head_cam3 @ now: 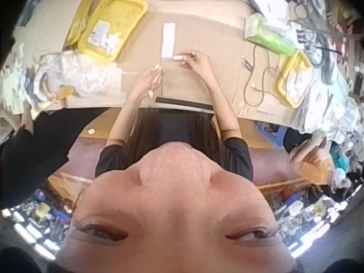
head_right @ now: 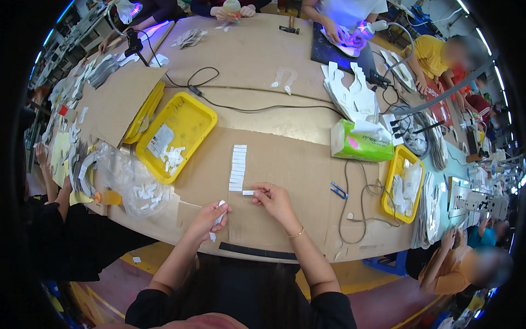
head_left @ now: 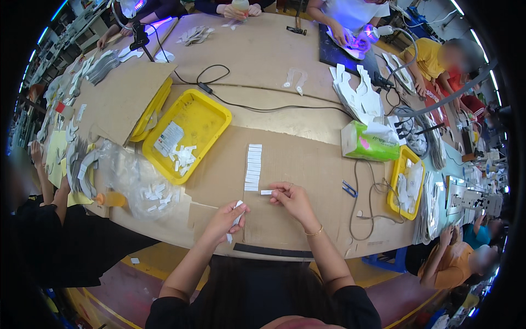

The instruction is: The person repeatedly picks small white rectangular pieces from a yellow tray and places them in a straight line on a cardboard sheet. The person handles the pieces one at a time, aligning them carefully to form a continuous row.

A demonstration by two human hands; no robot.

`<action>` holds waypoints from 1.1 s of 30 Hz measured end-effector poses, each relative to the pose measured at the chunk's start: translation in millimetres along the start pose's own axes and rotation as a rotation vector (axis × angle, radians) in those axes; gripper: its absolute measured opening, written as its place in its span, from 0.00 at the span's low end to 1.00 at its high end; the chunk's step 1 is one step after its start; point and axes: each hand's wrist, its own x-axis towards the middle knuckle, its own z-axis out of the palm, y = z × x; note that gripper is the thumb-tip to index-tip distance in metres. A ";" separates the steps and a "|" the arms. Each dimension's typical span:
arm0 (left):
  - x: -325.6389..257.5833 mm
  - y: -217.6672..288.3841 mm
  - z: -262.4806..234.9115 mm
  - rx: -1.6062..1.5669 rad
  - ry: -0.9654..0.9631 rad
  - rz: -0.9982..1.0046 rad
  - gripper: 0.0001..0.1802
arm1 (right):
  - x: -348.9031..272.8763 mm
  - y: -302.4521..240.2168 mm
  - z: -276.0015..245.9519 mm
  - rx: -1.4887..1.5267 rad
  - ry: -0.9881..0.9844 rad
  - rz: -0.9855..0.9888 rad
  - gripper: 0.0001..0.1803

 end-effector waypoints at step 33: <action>1.7 -2.3 4.7 0.044 0.027 -0.004 0.17 | -14.4 -1.2 0.3 -0.037 0.024 0.065 0.07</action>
